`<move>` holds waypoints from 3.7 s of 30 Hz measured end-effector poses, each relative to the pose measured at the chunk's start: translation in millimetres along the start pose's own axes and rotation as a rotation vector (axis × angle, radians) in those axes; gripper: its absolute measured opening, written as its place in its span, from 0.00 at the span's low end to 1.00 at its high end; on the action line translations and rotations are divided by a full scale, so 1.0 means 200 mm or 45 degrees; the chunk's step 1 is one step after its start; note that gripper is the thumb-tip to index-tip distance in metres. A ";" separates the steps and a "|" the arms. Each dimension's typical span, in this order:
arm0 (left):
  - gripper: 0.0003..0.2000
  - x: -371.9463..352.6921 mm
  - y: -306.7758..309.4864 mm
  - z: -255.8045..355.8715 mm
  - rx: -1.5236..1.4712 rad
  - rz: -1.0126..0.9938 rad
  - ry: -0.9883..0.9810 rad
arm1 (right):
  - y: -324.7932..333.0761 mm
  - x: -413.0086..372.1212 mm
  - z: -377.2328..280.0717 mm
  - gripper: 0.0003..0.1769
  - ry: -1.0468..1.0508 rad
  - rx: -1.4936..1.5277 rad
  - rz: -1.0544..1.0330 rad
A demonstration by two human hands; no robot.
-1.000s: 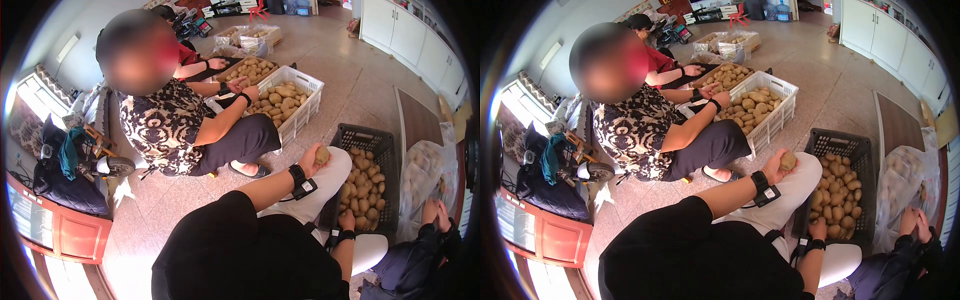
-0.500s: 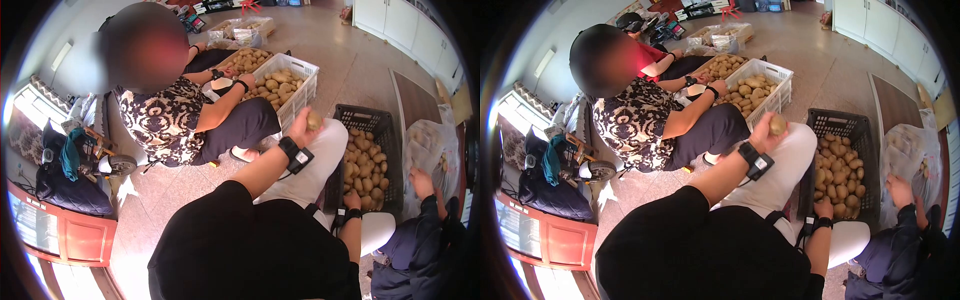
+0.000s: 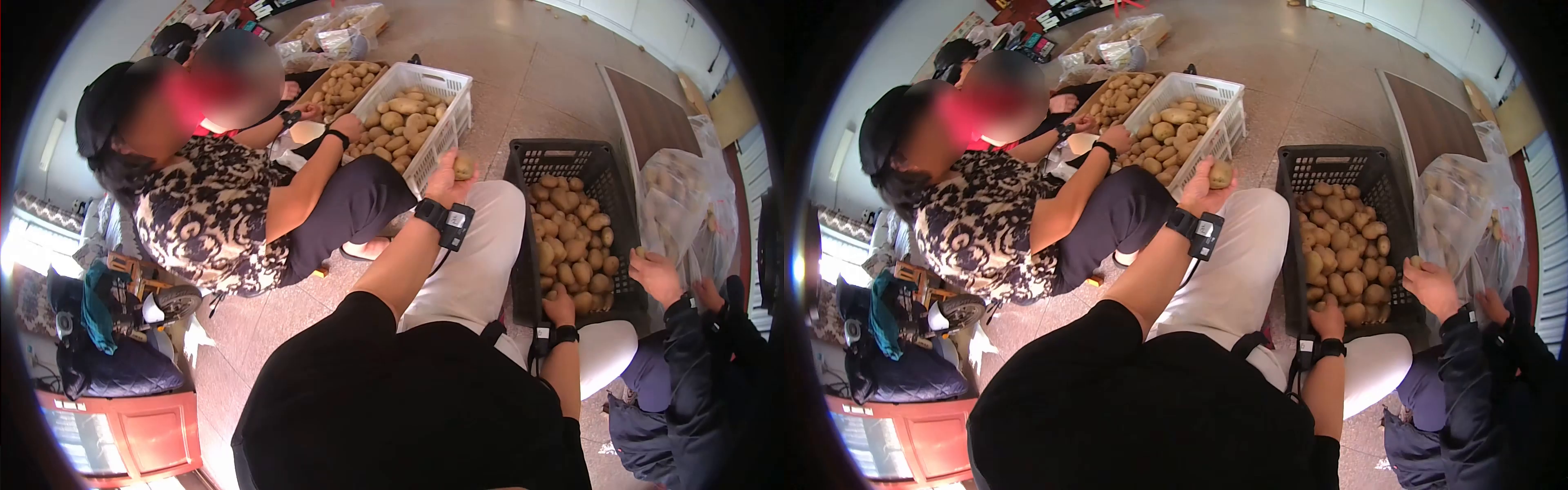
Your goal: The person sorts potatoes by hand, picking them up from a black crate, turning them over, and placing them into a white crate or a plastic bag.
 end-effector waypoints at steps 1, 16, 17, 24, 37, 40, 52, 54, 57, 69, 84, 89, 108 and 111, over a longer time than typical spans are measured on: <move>0.15 0.05 0.03 0.04 -0.016 0.024 -0.069 | 0.00 -0.01 0.00 0.27 -0.029 -0.024 -0.037; 0.12 0.50 0.37 0.40 0.026 0.218 -0.468 | -0.01 0.01 0.04 0.28 -0.128 0.062 -0.012; 0.10 0.49 0.32 0.35 0.581 0.004 -0.668 | -0.02 0.02 0.06 0.29 -0.101 0.125 0.005; 0.16 -0.04 0.01 -0.67 0.423 -0.354 0.356 | 0.15 -0.12 -0.05 0.23 -0.127 0.504 0.260; 0.11 -0.42 0.28 -1.25 0.852 -0.466 1.343 | 0.30 -0.19 -0.12 0.23 -0.263 1.242 0.494; 0.12 -0.39 0.28 -1.23 0.731 -0.389 1.292 | 0.32 -0.18 -0.17 0.20 -0.212 1.322 0.450; 0.14 0.38 0.06 -0.47 0.108 -0.225 0.416 | 0.03 -0.15 -0.04 0.17 -0.184 0.631 0.470; 0.17 0.60 0.13 -0.18 0.107 -0.184 0.093 | -0.03 -0.13 -0.05 0.19 -0.145 0.538 0.294; 0.17 0.58 0.09 0.12 -0.144 0.002 -0.182 | -0.07 -0.13 -0.06 0.20 -0.172 0.514 0.179; 0.14 0.67 0.17 -0.08 1.037 -0.477 -0.303 | -0.13 -0.10 -0.04 0.23 -0.281 0.471 0.061; 0.10 -0.15 0.13 -1.05 1.923 -0.833 -0.092 | -0.12 -0.09 -0.03 0.18 -0.167 0.456 0.161; 0.09 -0.16 0.07 -1.01 1.776 -0.890 -0.527 | -0.09 -0.11 -0.01 0.20 -0.235 0.685 0.162; 0.08 -0.19 0.12 -1.18 2.885 -1.225 -0.661 | 0.21 0.22 0.35 0.24 -0.503 0.416 0.494; 0.06 -0.21 0.12 -1.16 2.810 -1.254 -0.707 | 0.22 0.28 0.24 0.25 -0.331 0.317 0.313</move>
Point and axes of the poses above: each hand's wrist, its own x-axis towards the middle knuckle, its own y-axis out of the back of the hand, z = x × y, the point moved 6 cm from there along x, towards the middle knuckle, and after that the axes turned 15 degrees about -x, right-handed, at the moved point
